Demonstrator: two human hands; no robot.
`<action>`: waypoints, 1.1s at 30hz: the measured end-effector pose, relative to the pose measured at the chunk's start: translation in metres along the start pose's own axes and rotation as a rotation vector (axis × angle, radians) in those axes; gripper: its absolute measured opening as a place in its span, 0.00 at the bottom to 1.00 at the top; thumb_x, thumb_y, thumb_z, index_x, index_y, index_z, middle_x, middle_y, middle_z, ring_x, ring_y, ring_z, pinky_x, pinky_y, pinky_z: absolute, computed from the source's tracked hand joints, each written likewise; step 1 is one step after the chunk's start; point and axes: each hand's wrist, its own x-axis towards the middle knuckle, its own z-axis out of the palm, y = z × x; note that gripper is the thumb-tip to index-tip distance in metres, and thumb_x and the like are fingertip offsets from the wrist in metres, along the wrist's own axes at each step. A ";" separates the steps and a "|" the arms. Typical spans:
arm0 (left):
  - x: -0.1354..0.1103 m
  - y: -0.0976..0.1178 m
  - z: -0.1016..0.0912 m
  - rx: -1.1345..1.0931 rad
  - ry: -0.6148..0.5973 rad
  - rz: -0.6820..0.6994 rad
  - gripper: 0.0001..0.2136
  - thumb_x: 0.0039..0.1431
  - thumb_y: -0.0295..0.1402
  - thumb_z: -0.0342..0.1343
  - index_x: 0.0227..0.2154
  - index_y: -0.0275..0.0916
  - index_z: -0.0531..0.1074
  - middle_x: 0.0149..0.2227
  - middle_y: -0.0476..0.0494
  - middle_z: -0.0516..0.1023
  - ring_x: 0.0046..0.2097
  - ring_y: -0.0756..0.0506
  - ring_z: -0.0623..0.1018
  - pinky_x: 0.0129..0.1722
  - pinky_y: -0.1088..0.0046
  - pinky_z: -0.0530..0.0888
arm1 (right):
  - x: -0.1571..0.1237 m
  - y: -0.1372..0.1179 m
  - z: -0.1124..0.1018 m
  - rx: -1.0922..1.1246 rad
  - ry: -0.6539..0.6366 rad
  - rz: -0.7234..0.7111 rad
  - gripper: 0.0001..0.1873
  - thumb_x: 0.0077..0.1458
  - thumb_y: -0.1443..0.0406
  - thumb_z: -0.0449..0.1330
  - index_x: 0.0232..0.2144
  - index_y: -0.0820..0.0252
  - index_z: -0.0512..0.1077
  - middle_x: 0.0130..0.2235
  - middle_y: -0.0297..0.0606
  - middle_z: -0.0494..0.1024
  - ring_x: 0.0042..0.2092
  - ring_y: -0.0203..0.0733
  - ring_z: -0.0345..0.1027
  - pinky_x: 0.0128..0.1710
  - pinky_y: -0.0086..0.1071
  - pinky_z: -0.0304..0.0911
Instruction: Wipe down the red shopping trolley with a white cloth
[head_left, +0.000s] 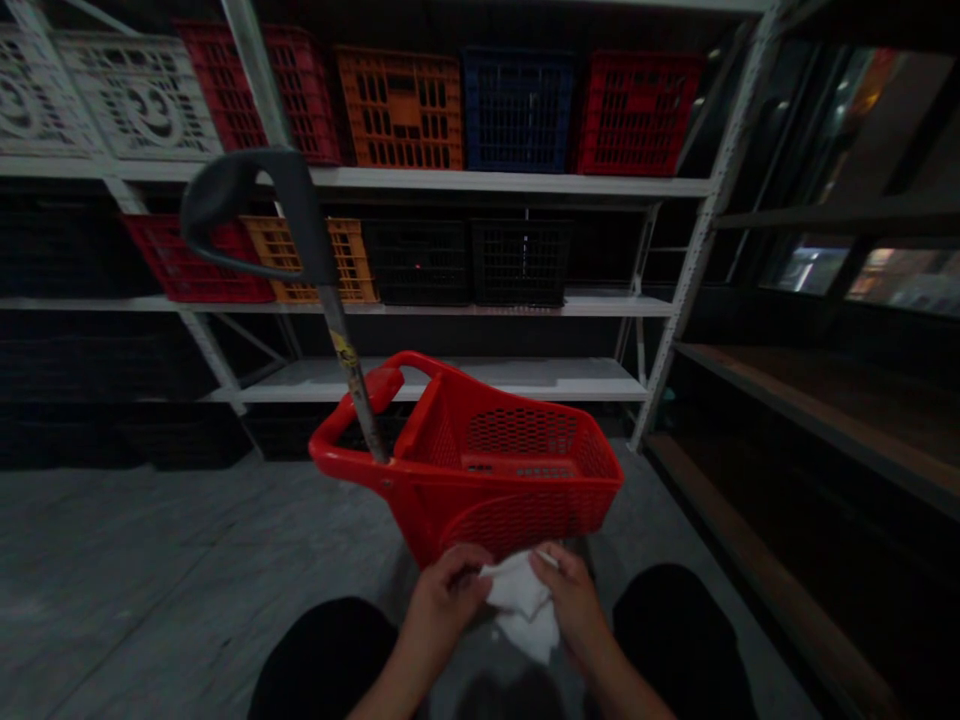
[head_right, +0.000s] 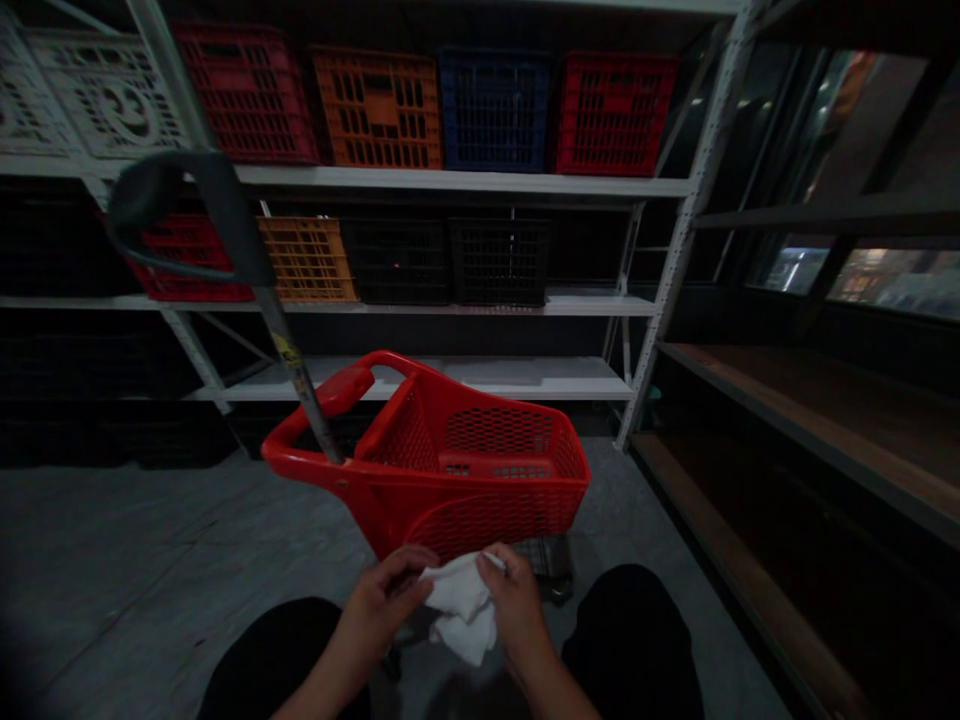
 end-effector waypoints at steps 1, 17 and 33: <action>0.000 0.000 -0.001 -0.076 -0.036 -0.038 0.10 0.44 0.33 0.54 0.31 0.36 0.70 0.34 0.43 0.72 0.37 0.47 0.71 0.35 0.73 0.68 | -0.001 0.000 0.001 0.087 0.023 0.046 0.15 0.38 0.55 0.63 0.22 0.63 0.68 0.20 0.30 0.67 0.21 0.32 0.59 0.22 0.25 0.54; 0.000 0.010 0.008 -0.625 0.148 -0.365 0.14 0.47 0.43 0.54 0.26 0.35 0.68 0.22 0.48 0.73 0.23 0.51 0.71 0.25 0.76 0.67 | -0.027 0.011 0.018 -0.034 -0.285 -0.021 0.29 0.41 0.48 0.60 0.38 0.66 0.71 0.33 0.42 0.76 0.33 0.44 0.69 0.32 0.33 0.63; -0.017 -0.005 0.024 -0.319 0.074 -0.202 0.42 0.44 0.36 0.58 0.58 0.40 0.38 0.24 0.48 0.76 0.25 0.47 0.75 0.26 0.72 0.71 | -0.007 0.009 0.009 0.124 0.130 0.030 0.33 0.39 0.52 0.62 0.47 0.61 0.65 0.31 0.40 0.77 0.29 0.43 0.71 0.28 0.33 0.66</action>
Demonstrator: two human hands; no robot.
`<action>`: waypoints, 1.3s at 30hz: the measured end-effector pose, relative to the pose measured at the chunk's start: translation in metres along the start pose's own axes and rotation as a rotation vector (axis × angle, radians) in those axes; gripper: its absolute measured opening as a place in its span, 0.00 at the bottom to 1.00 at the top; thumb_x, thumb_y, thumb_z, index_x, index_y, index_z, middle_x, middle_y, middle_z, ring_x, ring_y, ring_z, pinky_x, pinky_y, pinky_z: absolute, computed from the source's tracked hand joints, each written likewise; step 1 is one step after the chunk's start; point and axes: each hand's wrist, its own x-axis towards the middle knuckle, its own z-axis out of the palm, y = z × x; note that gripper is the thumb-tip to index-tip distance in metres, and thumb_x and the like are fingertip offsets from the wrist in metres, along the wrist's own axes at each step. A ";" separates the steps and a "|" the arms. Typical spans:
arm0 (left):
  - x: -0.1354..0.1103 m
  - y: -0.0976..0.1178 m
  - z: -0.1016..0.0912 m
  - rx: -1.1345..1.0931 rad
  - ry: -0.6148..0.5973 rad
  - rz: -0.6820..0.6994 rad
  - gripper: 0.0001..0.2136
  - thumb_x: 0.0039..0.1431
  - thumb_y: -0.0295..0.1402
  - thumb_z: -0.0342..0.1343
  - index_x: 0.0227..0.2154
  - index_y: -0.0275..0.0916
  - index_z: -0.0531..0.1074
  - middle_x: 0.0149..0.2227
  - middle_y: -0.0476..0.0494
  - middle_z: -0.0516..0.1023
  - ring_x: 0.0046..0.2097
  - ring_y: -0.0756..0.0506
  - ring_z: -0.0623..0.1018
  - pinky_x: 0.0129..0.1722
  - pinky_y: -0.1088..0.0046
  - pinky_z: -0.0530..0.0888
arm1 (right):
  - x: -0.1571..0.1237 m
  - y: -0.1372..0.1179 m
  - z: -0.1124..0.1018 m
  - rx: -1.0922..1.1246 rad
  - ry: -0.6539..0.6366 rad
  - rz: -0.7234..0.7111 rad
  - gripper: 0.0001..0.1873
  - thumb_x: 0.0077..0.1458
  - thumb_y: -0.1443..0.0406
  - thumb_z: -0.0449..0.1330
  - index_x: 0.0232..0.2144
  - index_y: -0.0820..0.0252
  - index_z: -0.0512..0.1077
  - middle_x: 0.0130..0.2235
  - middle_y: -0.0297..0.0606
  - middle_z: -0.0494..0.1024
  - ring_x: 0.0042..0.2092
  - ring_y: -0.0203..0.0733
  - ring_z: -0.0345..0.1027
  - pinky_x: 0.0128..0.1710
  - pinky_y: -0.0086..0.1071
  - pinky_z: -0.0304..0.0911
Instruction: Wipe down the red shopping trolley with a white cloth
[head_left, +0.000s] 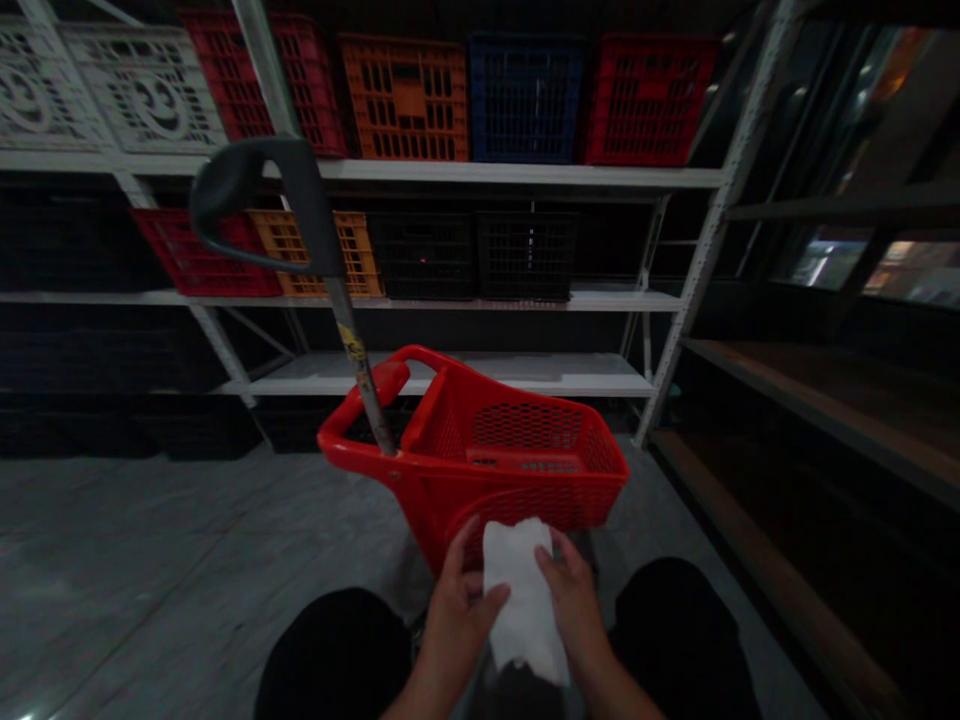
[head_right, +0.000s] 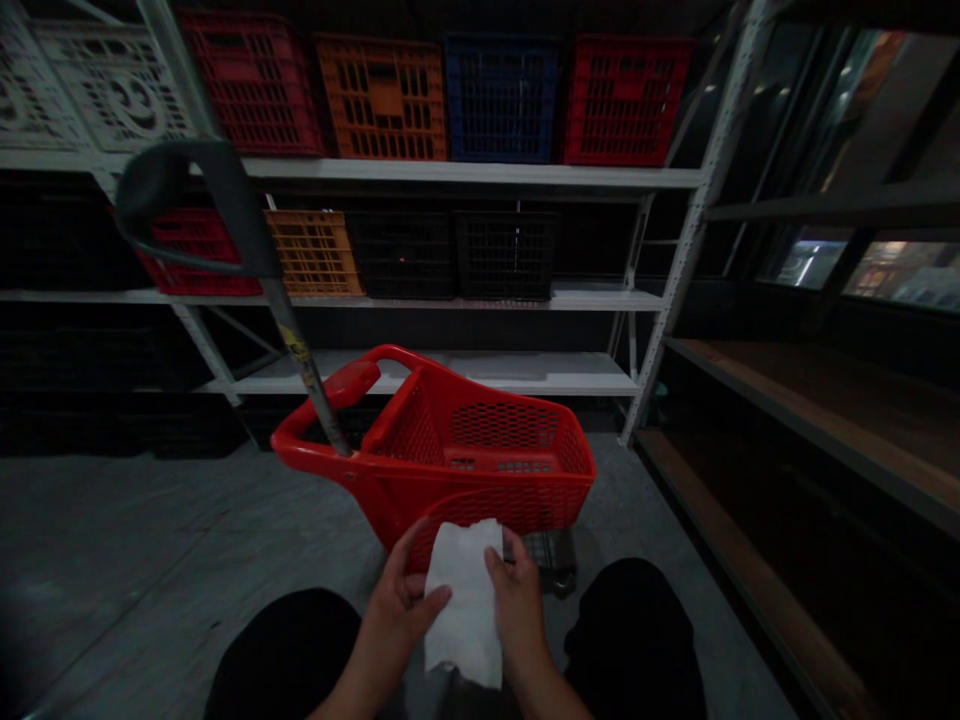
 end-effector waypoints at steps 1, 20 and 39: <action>-0.001 0.002 0.000 -0.005 -0.016 0.006 0.42 0.45 0.36 0.58 0.58 0.40 0.38 0.26 0.47 0.76 0.25 0.47 0.75 0.27 0.72 0.71 | 0.000 -0.001 -0.002 -0.001 0.000 -0.013 0.36 0.41 0.52 0.61 0.51 0.58 0.61 0.33 0.39 0.77 0.31 0.43 0.71 0.30 0.33 0.66; -0.001 0.027 -0.016 0.807 -0.141 0.235 0.12 0.35 0.28 0.60 0.28 0.40 0.72 0.35 0.46 0.73 0.37 0.46 0.71 0.36 0.74 0.66 | -0.004 -0.027 -0.020 -0.632 -0.415 -0.358 0.02 0.40 0.66 0.61 0.22 0.59 0.71 0.33 0.38 0.72 0.38 0.42 0.64 0.39 0.32 0.58; 0.039 0.071 -0.091 1.010 0.465 0.759 0.10 0.50 0.37 0.51 0.35 0.39 0.67 0.44 0.41 0.70 0.48 0.43 0.68 0.50 0.63 0.62 | 0.061 -0.036 0.000 -0.482 -0.102 -0.428 0.13 0.43 0.67 0.58 0.35 0.61 0.70 0.34 0.38 0.75 0.35 0.41 0.68 0.36 0.32 0.63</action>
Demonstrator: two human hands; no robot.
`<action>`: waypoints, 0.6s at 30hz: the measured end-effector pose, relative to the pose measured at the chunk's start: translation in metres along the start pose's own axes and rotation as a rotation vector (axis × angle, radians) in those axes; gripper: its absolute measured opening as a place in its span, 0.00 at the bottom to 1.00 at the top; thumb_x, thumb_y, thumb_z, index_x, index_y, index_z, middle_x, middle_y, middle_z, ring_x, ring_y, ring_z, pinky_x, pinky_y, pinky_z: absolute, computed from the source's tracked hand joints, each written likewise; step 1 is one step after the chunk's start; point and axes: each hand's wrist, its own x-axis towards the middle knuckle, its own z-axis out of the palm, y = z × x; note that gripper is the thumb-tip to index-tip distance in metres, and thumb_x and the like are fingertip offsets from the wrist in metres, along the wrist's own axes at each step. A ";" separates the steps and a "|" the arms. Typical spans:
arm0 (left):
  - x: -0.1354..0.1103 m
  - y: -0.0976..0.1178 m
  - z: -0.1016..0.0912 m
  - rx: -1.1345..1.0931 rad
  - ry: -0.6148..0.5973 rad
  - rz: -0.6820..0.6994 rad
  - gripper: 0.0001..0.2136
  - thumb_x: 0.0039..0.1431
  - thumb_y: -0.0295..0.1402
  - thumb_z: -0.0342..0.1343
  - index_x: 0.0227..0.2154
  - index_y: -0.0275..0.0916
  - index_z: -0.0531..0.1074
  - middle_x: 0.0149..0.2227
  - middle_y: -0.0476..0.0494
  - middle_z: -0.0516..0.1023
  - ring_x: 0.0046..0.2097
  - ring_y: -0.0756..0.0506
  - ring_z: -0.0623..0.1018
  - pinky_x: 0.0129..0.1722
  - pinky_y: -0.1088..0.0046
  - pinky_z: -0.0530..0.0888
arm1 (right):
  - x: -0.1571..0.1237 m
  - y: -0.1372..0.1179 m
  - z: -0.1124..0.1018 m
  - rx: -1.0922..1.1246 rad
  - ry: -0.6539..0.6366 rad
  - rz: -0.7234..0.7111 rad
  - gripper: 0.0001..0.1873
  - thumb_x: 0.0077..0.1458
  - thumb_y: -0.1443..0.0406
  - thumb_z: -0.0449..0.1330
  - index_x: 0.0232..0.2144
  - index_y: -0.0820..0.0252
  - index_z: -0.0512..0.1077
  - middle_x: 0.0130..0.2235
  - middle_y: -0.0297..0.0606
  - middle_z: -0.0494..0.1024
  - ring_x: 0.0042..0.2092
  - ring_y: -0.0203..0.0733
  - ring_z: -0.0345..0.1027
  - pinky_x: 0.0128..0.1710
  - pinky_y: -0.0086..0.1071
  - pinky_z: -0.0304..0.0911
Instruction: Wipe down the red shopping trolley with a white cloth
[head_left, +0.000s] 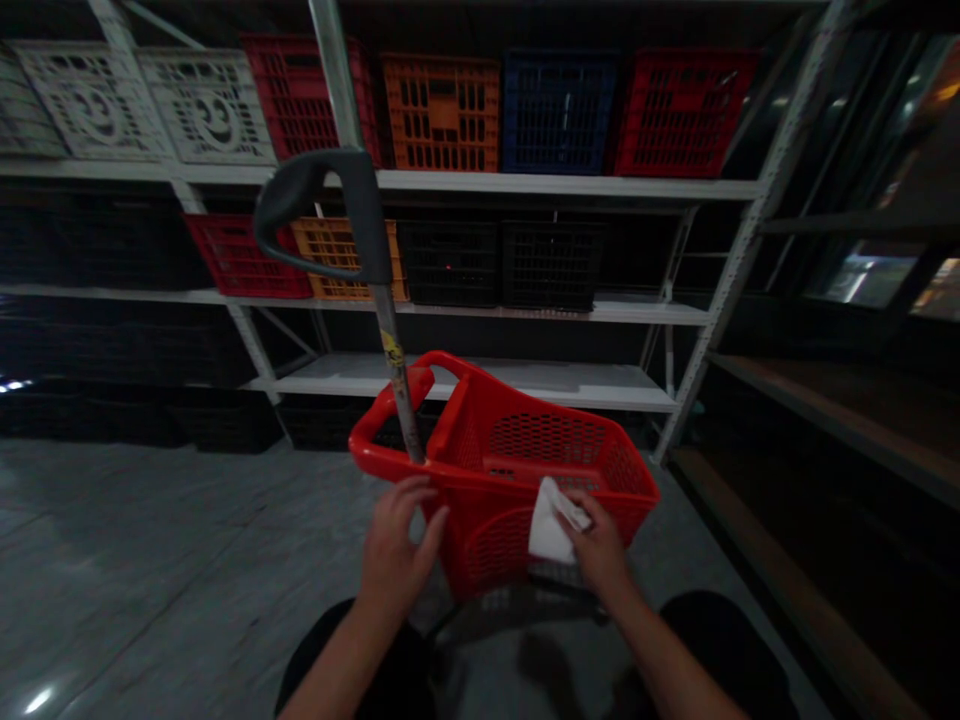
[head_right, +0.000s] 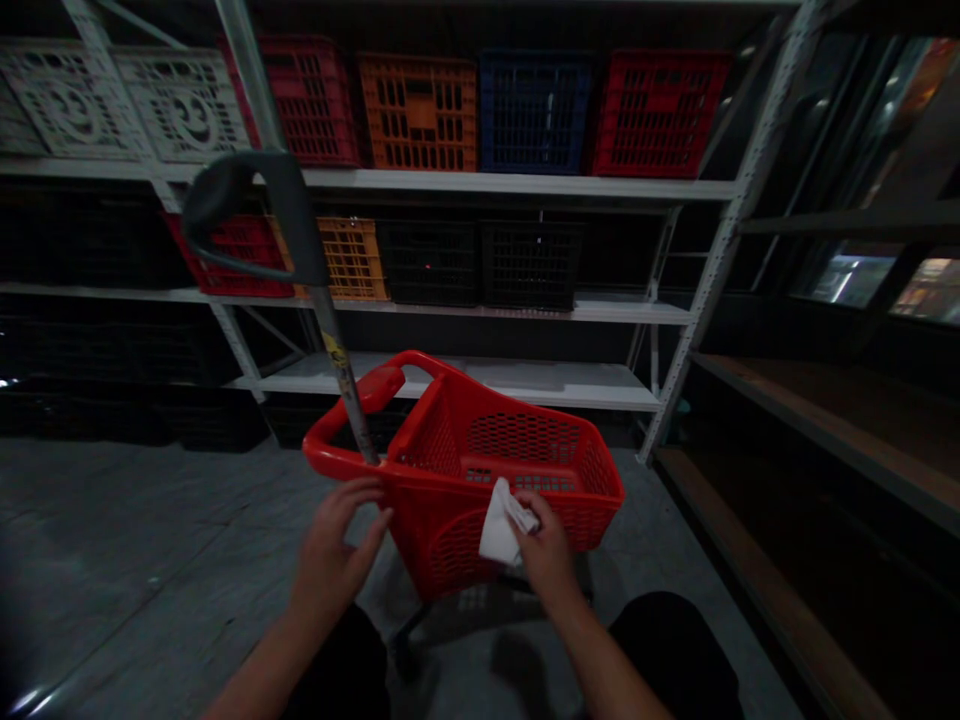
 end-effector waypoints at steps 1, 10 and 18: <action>0.016 -0.007 -0.007 0.062 0.083 0.036 0.13 0.50 0.37 0.51 0.38 0.38 0.66 0.45 0.40 0.69 0.49 0.43 0.67 0.51 0.63 0.62 | 0.014 -0.008 -0.006 -0.100 0.022 -0.145 0.12 0.44 0.69 0.55 0.35 0.60 0.71 0.37 0.39 0.74 0.38 0.42 0.67 0.38 0.33 0.62; 0.082 -0.025 -0.010 0.658 -0.161 0.039 0.25 0.52 0.52 0.40 0.28 0.36 0.73 0.30 0.38 0.76 0.40 0.38 0.70 0.52 0.52 0.50 | 0.044 0.025 0.012 -0.857 -0.385 -0.647 0.31 0.42 0.79 0.47 0.48 0.53 0.66 0.50 0.38 0.69 0.51 0.40 0.62 0.52 0.41 0.54; 0.080 -0.023 -0.008 0.732 -0.144 0.046 0.27 0.53 0.52 0.37 0.24 0.37 0.74 0.27 0.38 0.77 0.38 0.40 0.70 0.51 0.56 0.50 | 0.050 0.054 -0.033 -0.730 -0.453 -0.592 0.32 0.42 0.79 0.46 0.48 0.52 0.66 0.52 0.34 0.66 0.51 0.37 0.62 0.50 0.35 0.60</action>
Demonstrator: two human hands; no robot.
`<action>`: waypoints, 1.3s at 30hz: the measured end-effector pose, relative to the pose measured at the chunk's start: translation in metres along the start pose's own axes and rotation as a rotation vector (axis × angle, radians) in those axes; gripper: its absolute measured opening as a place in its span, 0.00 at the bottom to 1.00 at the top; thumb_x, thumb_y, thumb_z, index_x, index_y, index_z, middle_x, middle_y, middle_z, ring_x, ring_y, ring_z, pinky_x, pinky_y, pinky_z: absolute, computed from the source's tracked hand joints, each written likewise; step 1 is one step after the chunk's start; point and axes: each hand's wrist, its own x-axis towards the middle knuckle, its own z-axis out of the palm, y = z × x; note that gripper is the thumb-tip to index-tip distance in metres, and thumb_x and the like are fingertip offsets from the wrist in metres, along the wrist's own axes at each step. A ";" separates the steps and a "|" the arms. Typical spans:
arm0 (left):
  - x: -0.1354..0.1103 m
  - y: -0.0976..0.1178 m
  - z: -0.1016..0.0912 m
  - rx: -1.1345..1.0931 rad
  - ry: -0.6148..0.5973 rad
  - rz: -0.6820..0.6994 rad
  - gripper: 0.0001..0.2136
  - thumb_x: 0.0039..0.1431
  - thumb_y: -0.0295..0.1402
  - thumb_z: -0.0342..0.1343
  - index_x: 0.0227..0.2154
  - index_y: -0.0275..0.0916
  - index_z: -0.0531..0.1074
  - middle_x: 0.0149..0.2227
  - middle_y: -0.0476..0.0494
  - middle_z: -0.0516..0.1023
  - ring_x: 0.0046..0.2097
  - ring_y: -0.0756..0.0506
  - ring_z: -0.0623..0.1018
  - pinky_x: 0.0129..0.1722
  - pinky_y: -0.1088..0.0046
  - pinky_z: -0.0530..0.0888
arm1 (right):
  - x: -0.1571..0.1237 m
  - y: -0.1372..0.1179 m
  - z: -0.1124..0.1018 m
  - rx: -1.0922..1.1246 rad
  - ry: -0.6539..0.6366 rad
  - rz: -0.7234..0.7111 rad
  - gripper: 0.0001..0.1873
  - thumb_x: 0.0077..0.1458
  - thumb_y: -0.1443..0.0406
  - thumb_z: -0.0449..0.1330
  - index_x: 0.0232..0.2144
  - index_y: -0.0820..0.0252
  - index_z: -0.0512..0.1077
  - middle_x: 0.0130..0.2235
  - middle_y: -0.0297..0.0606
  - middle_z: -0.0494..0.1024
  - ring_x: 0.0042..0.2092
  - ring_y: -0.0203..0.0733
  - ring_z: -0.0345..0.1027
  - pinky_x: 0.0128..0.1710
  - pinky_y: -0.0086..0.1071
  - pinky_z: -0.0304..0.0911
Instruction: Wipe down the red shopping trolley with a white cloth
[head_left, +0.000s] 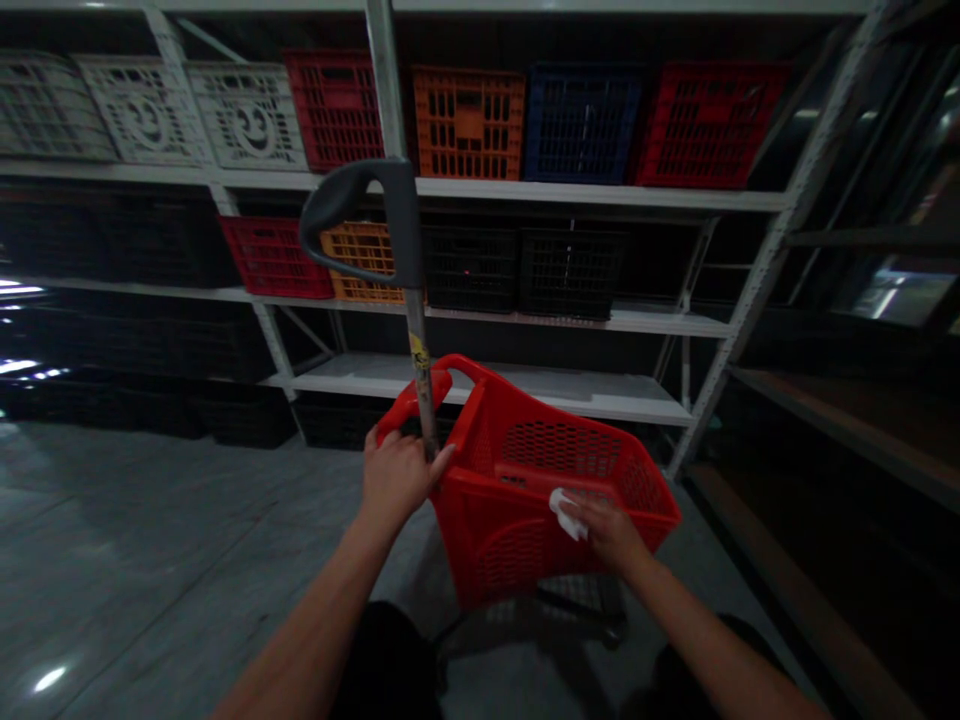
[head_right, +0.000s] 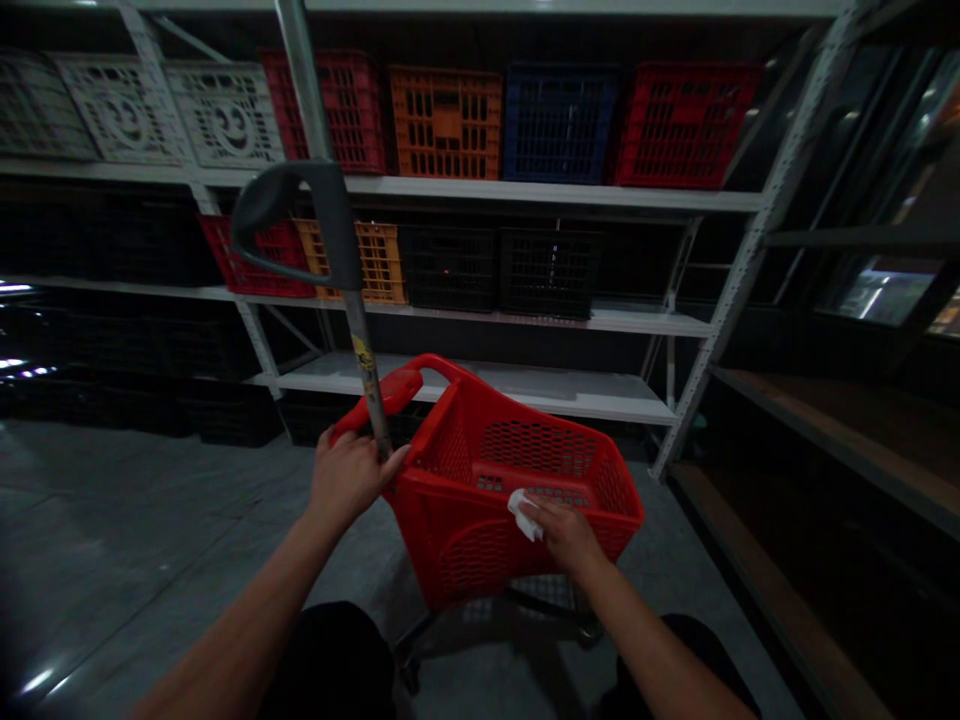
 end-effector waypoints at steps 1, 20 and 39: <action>0.000 0.000 0.000 0.003 0.008 -0.003 0.27 0.53 0.52 0.37 0.24 0.37 0.74 0.27 0.38 0.77 0.38 0.40 0.70 0.51 0.56 0.50 | 0.000 0.001 -0.001 0.017 0.009 0.006 0.31 0.42 0.79 0.46 0.48 0.53 0.66 0.52 0.35 0.66 0.51 0.37 0.62 0.49 0.35 0.60; -0.002 0.003 0.002 0.023 0.040 -0.011 0.27 0.53 0.51 0.37 0.23 0.35 0.74 0.26 0.39 0.76 0.36 0.39 0.70 0.49 0.56 0.51 | 0.075 -0.080 0.049 -0.083 0.154 0.021 0.30 0.43 0.79 0.46 0.50 0.59 0.64 0.49 0.39 0.70 0.49 0.37 0.64 0.51 0.34 0.60; -0.001 0.010 0.007 0.039 0.080 -0.044 0.26 0.52 0.49 0.39 0.23 0.35 0.75 0.24 0.37 0.76 0.35 0.39 0.70 0.49 0.55 0.49 | 0.079 -0.089 0.058 -0.174 0.227 0.052 0.28 0.45 0.79 0.46 0.49 0.63 0.66 0.49 0.42 0.70 0.50 0.39 0.63 0.52 0.35 0.58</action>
